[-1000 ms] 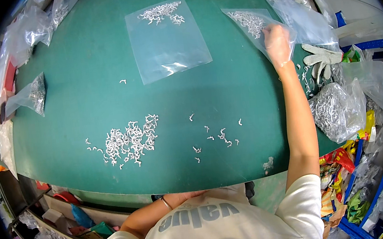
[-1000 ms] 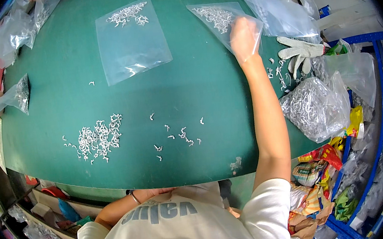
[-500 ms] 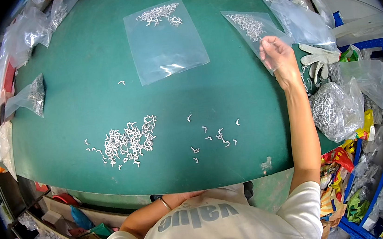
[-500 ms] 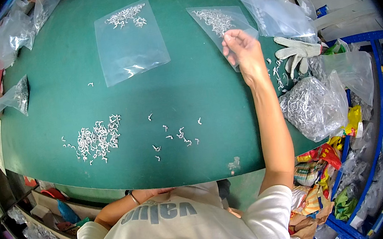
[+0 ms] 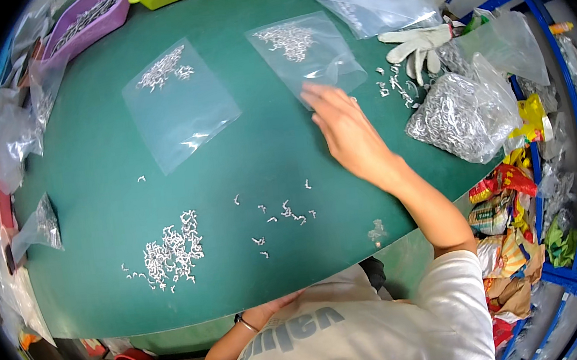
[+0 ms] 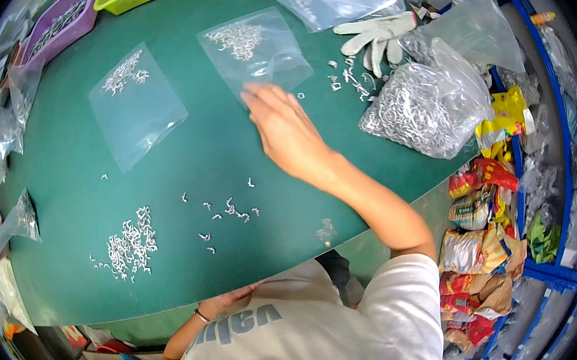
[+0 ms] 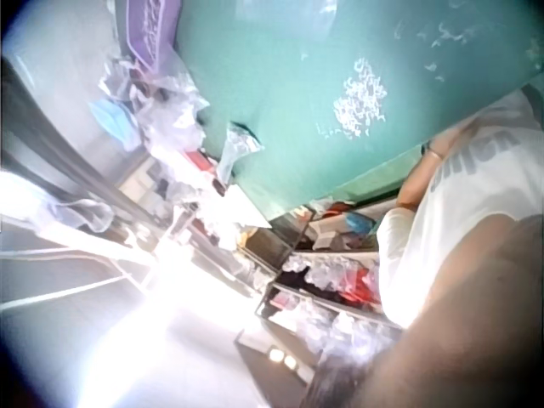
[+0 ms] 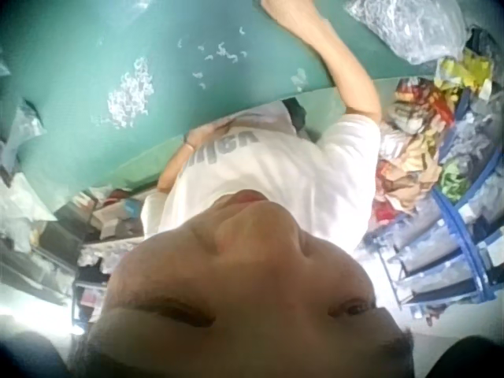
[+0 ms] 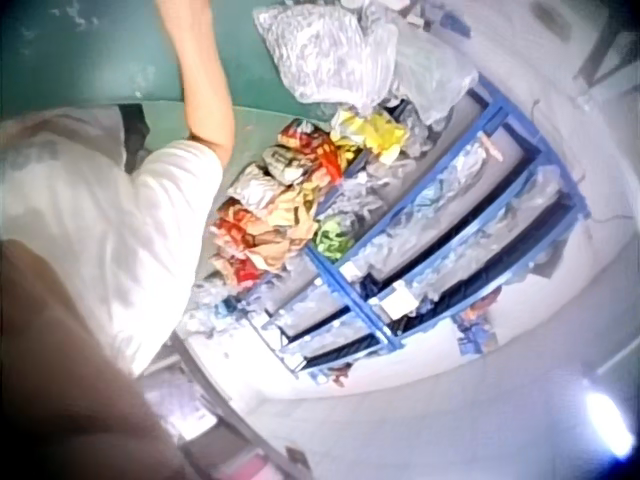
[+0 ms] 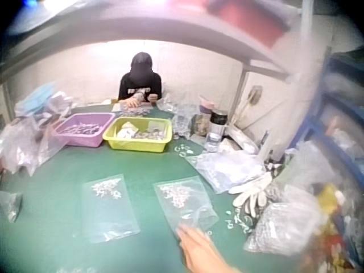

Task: The person sorts small metal parts by hand on a green table, putting them into plastic bags, and retrieves more bags from a shelf.

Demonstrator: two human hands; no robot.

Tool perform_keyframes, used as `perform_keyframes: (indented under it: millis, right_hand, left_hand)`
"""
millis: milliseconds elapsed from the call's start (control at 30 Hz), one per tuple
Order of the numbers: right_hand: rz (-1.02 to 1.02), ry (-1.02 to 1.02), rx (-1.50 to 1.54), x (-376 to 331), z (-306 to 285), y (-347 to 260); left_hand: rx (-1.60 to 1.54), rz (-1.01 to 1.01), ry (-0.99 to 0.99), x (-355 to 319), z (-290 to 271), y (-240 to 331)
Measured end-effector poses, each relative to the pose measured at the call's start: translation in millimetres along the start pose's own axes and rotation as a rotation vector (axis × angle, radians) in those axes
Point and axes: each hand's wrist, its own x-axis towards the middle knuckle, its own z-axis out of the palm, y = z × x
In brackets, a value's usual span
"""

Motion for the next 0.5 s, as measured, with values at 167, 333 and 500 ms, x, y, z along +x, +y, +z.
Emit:
perform_keyframes:
  millis: [167, 333, 500]
  right_hand:
    - [0.123, 0.181, -0.579, -44, -43, 28]
    - [0.248, 0.102, -0.836, -74, -63, 52]
    - [0.27, -0.218, -1.132, -64, -48, 63]
  left_hand:
    - [-0.047, -0.008, 0.038, -1, 9, -5]
    - [-0.054, 0.003, -0.008, 3, 4, -5]
    - [0.017, 0.019, 0.059, -5, 14, -7]
